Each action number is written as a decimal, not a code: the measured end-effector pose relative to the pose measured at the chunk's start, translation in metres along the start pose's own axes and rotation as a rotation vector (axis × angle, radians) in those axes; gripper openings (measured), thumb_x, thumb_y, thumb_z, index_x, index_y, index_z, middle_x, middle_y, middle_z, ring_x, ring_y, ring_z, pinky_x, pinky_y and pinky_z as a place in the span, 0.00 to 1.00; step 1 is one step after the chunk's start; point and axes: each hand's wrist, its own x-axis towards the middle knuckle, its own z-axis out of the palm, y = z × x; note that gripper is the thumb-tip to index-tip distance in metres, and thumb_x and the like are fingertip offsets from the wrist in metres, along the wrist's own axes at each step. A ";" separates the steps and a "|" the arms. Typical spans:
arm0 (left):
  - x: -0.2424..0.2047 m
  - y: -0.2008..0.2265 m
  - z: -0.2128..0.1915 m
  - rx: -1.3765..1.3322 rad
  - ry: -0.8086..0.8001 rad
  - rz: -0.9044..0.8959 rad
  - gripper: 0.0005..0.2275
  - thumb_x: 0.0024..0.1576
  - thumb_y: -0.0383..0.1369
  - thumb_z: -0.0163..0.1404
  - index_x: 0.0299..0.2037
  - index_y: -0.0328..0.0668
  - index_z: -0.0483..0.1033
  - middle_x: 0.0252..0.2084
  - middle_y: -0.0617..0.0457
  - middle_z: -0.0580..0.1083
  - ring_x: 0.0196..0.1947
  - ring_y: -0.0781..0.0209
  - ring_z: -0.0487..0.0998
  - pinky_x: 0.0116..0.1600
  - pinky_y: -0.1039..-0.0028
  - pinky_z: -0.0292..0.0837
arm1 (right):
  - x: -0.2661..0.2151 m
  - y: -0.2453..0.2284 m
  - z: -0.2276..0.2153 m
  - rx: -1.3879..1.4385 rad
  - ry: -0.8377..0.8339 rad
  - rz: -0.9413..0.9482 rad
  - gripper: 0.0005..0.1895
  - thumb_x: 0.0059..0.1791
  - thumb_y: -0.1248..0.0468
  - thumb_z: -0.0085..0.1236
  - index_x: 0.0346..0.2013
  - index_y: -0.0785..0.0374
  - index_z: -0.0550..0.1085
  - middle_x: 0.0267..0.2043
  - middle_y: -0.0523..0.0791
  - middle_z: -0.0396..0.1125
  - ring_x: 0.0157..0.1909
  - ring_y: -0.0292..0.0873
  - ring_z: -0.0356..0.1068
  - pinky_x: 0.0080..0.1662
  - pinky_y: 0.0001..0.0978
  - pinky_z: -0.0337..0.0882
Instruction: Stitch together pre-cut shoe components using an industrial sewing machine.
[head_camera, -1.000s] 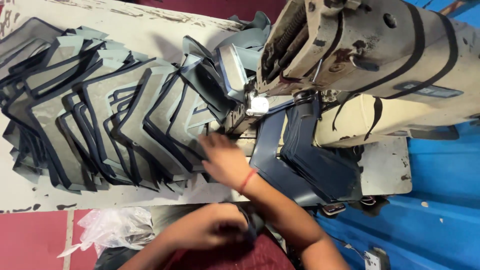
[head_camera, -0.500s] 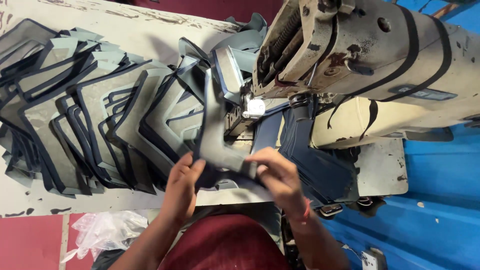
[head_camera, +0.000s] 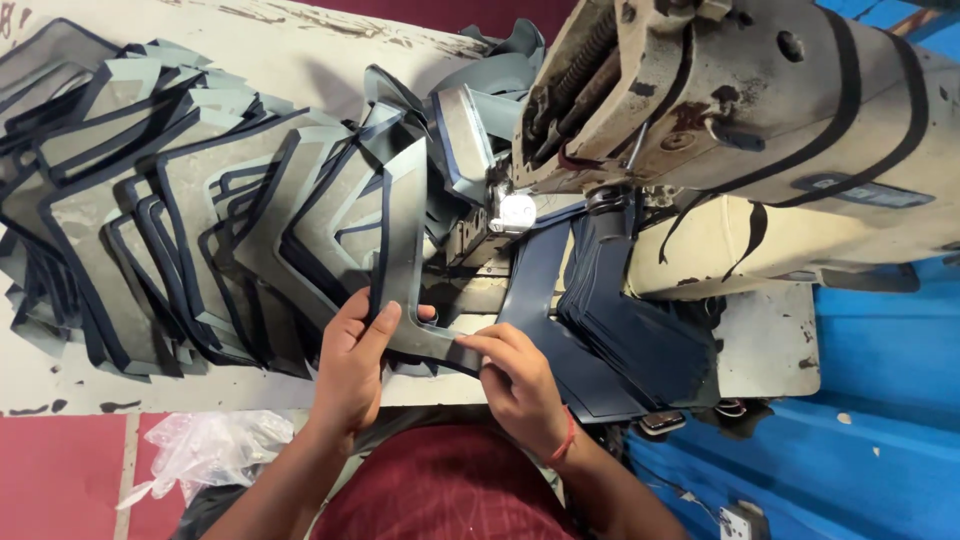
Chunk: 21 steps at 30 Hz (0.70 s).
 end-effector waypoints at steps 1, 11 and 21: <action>-0.001 -0.001 -0.001 -0.002 0.004 0.002 0.09 0.66 0.29 0.45 0.50 0.31 0.74 0.45 0.44 0.80 0.43 0.61 0.79 0.52 0.70 0.74 | 0.003 -0.004 0.003 0.001 -0.005 -0.001 0.24 0.43 0.82 0.46 0.50 0.65 0.77 0.44 0.48 0.70 0.40 0.43 0.71 0.43 0.29 0.70; 0.003 0.004 -0.004 0.062 -0.025 0.098 0.09 0.66 0.27 0.48 0.50 0.28 0.75 0.47 0.45 0.80 0.45 0.63 0.78 0.54 0.72 0.73 | 0.034 0.022 0.004 -0.065 -0.156 -0.081 0.07 0.54 0.63 0.59 0.42 0.64 0.76 0.38 0.48 0.71 0.44 0.49 0.69 0.49 0.39 0.68; 0.042 0.023 0.028 0.185 -0.036 0.093 0.11 0.67 0.30 0.44 0.57 0.35 0.67 0.44 0.43 0.80 0.39 0.63 0.78 0.45 0.72 0.73 | -0.005 0.015 -0.026 0.396 -0.492 0.314 0.11 0.57 0.60 0.51 0.40 0.67 0.73 0.30 0.40 0.65 0.33 0.32 0.62 0.38 0.28 0.66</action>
